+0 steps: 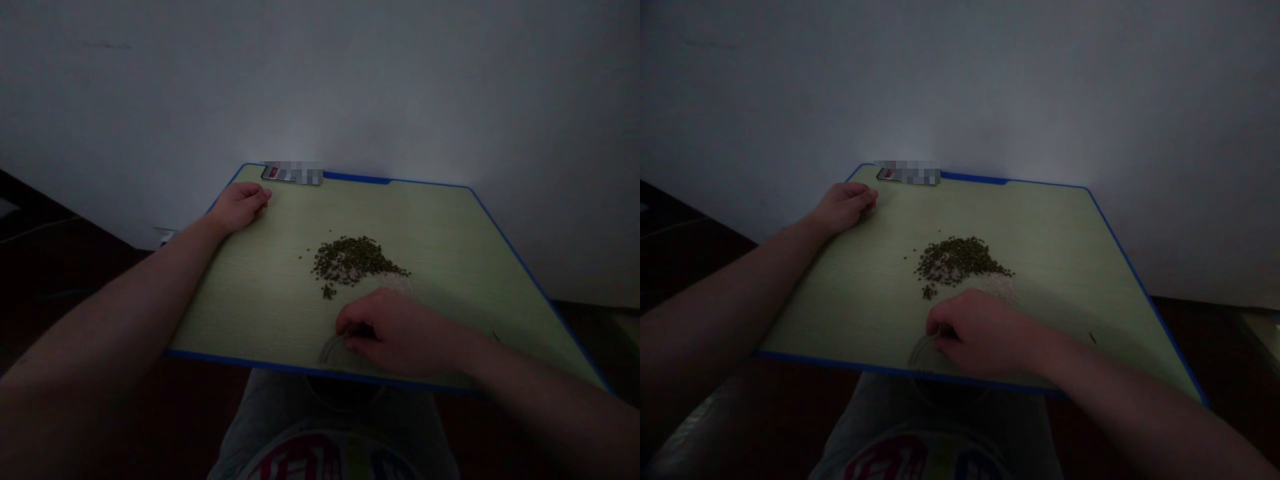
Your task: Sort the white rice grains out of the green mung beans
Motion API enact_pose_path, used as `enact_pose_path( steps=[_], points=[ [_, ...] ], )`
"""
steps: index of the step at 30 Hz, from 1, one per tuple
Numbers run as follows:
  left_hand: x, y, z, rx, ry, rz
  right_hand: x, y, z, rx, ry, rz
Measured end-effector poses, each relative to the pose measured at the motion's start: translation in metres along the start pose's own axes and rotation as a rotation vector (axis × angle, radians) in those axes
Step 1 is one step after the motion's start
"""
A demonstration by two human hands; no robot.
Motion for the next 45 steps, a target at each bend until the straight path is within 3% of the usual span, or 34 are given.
enact_pose_path(
  steps=[35, 38, 42, 45],
  points=[
    [0.006, 0.001, 0.01, 0.005, 0.01, -0.019, -0.006, -0.007, -0.006, -0.032, -0.1, 0.064],
    [0.006, 0.002, 0.01, -0.002, 0.009, -0.009, -0.011, -0.022, -0.003, 0.01, -0.152, -0.055],
    [0.006, 0.003, 0.009, -0.011, 0.013, 0.015, -0.017, -0.049, -0.005, 0.022, -0.153, -0.416],
    [0.006, 0.003, 0.008, -0.002, 0.019, 0.016, -0.013, -0.047, -0.009, -0.054, -0.116, -0.459]
  ],
)
Point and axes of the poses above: each hand's wrist, its own x-axis towards the middle knuckle, its own y-axis out of the palm, z = x × y, the point moved 6 cm from there along x, towards the middle knuckle, and after that the axes turned 8 degrees about x, right-handed, at the moved point
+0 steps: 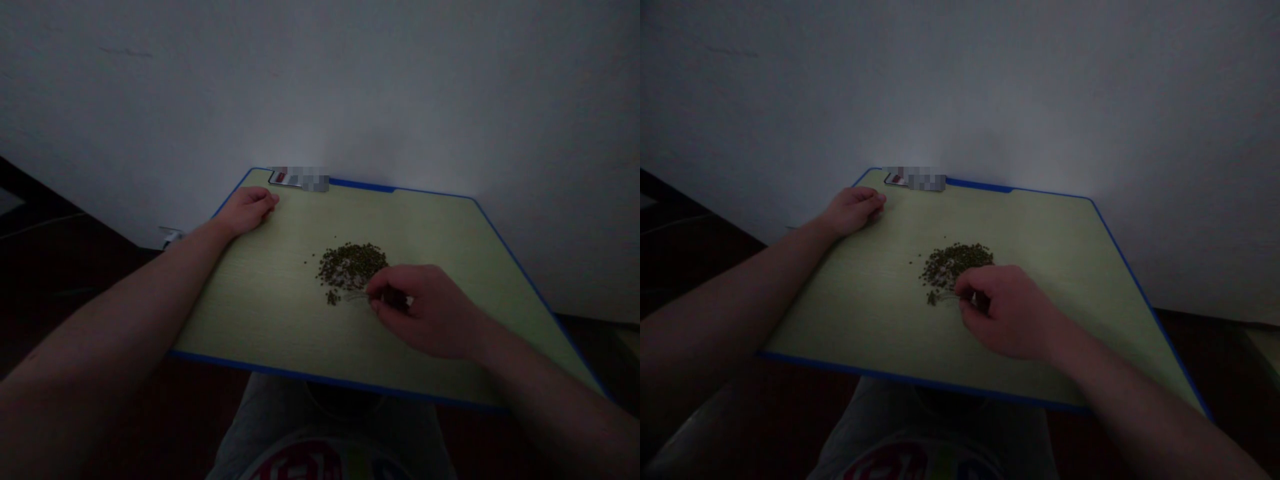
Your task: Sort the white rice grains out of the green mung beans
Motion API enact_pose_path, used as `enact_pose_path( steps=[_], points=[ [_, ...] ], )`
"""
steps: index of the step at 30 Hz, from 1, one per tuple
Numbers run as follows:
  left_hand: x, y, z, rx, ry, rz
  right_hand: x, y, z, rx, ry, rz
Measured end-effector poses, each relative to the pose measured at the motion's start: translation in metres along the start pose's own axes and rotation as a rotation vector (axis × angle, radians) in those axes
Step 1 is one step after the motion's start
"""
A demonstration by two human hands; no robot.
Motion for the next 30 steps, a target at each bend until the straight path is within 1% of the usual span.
enact_pose_path(
  steps=[3, 7, 13, 19, 25, 27, 30],
  points=[
    [0.0, 0.0, 0.0, 0.003, 0.001, -0.006, 0.001, 0.014, -0.002, -0.042, 0.023, 0.077],
    [0.001, 0.0, 0.002, 0.016, -0.002, -0.004, 0.001, 0.023, -0.001, -0.088, 0.046, 0.099],
    [0.003, 0.0, 0.004, 0.006, 0.024, -0.005, 0.003, 0.018, -0.007, -0.088, 0.121, 0.078],
    [0.002, 0.001, 0.004, 0.001, 0.023, 0.002, 0.003, 0.008, -0.012, -0.083, 0.142, 0.05],
    [0.002, 0.0, 0.002, 0.001, 0.017, -0.007, 0.005, 0.019, -0.004, -0.053, 0.116, 0.11],
    [0.0, -0.001, 0.0, 0.006, 0.011, -0.011, 0.006, 0.02, -0.006, -0.063, 0.122, 0.1],
    [-0.002, -0.002, -0.003, -0.013, 0.001, -0.016, 0.006, 0.014, -0.013, -0.069, 0.156, 0.059]
  ],
)
Point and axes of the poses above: each hand's wrist, its own x-axis towards the middle knuckle, its own y-axis out of the palm, z = x × y, the point moved 6 cm from there along x, towards the middle knuckle, and after that the axes turned 8 degrees about x, right-handed, at the moved point
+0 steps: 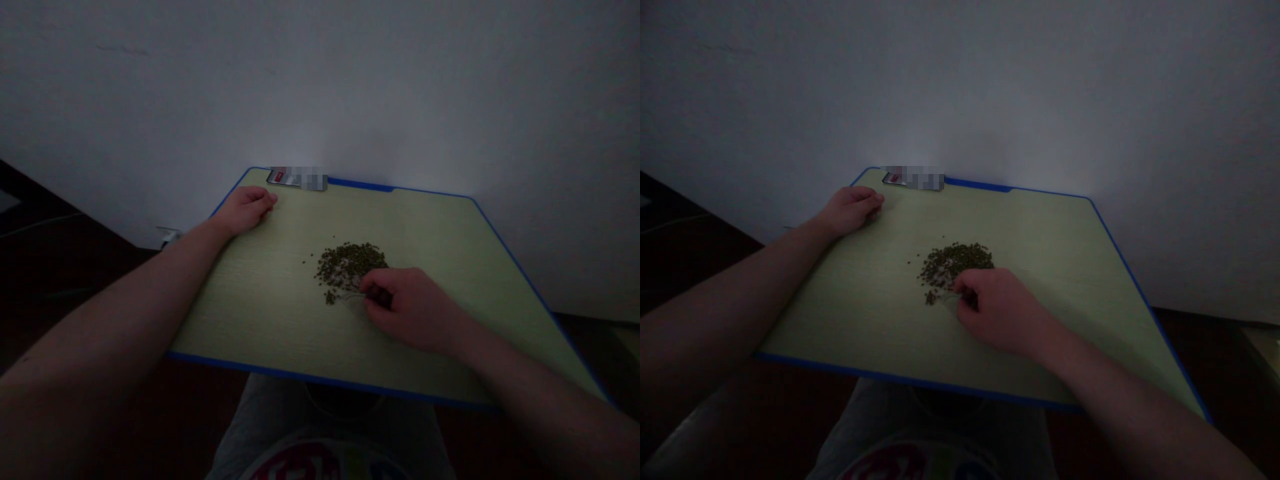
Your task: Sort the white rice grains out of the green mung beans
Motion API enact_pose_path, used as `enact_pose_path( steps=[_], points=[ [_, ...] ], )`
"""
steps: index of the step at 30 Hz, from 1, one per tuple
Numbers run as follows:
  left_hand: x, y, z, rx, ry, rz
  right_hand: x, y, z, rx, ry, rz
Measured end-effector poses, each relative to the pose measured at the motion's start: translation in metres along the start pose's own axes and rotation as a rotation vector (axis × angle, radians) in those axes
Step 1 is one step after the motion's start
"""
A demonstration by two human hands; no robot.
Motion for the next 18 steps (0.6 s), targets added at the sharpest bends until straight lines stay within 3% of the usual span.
enact_pose_path(
  steps=[5, 18],
  points=[
    [-0.0004, 0.0009, 0.0018, -0.009, -0.005, 0.014, -0.0001, -0.0081, -0.0072, 0.0, 0.048, -0.031],
    [0.0011, 0.0017, 0.0033, 0.007, 0.0, 0.012, 0.0037, -0.0043, -0.01, 0.03, 0.047, -0.034]
  ],
)
Point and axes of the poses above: each hand's wrist, its own x-axis towards the middle knuckle, its own y-axis out of the palm, z = x × y, the point moved 6 cm from there along x, towards the middle knuckle, and after that the axes turned 8 degrees about x, right-handed, at the moved point
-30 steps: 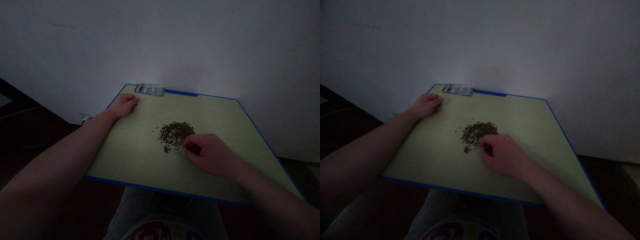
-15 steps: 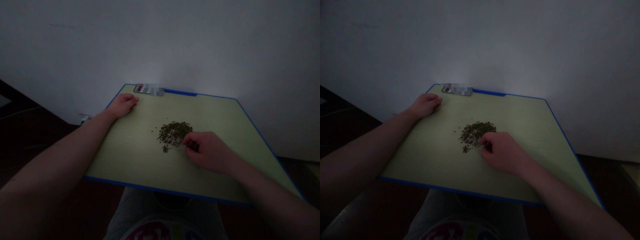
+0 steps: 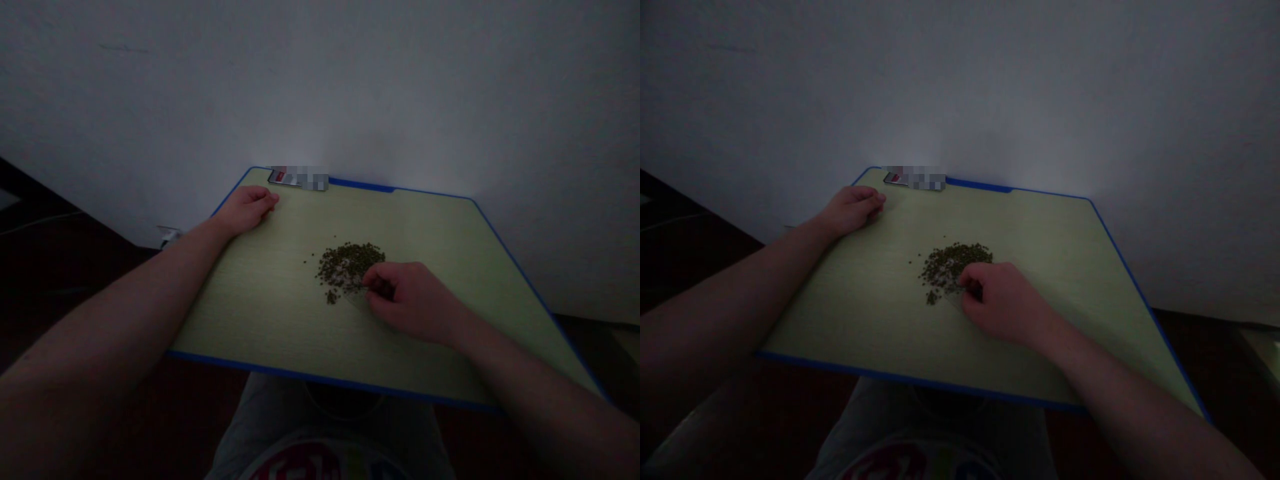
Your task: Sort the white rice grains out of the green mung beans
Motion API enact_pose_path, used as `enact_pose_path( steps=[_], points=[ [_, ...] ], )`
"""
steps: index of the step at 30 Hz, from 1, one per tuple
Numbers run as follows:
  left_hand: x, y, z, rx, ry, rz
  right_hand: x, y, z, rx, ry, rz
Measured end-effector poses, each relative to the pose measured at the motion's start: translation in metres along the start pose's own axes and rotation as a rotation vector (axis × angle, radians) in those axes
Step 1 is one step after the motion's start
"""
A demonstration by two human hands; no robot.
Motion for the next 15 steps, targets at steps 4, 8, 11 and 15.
enact_pose_path(
  steps=[4, 8, 11, 15],
  points=[
    [-0.0005, -0.001, -0.0024, 0.028, 0.022, 0.004, 0.0003, -0.0009, -0.0024, 0.007, 0.002, 0.006],
    [-0.0005, -0.0004, -0.0032, 0.023, 0.053, 0.013, 0.0002, -0.0014, -0.0066, -0.011, 0.02, 0.001],
    [-0.0007, 0.0007, -0.003, 0.0, 0.047, 0.017, 0.0008, -0.0017, -0.0085, -0.013, 0.026, -0.018],
    [0.0005, 0.0012, -0.0009, -0.009, 0.045, 0.013, 0.0029, -0.0007, -0.0074, -0.013, 0.015, -0.021]
  ],
)
Point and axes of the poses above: each hand's wrist, its own x-axis towards the middle knuckle, its own y-axis out of the palm, z = x × y, the point moved 6 cm from there along x, towards the middle knuckle, and after that the axes turned 8 degrees about x, right-handed, at the moved point
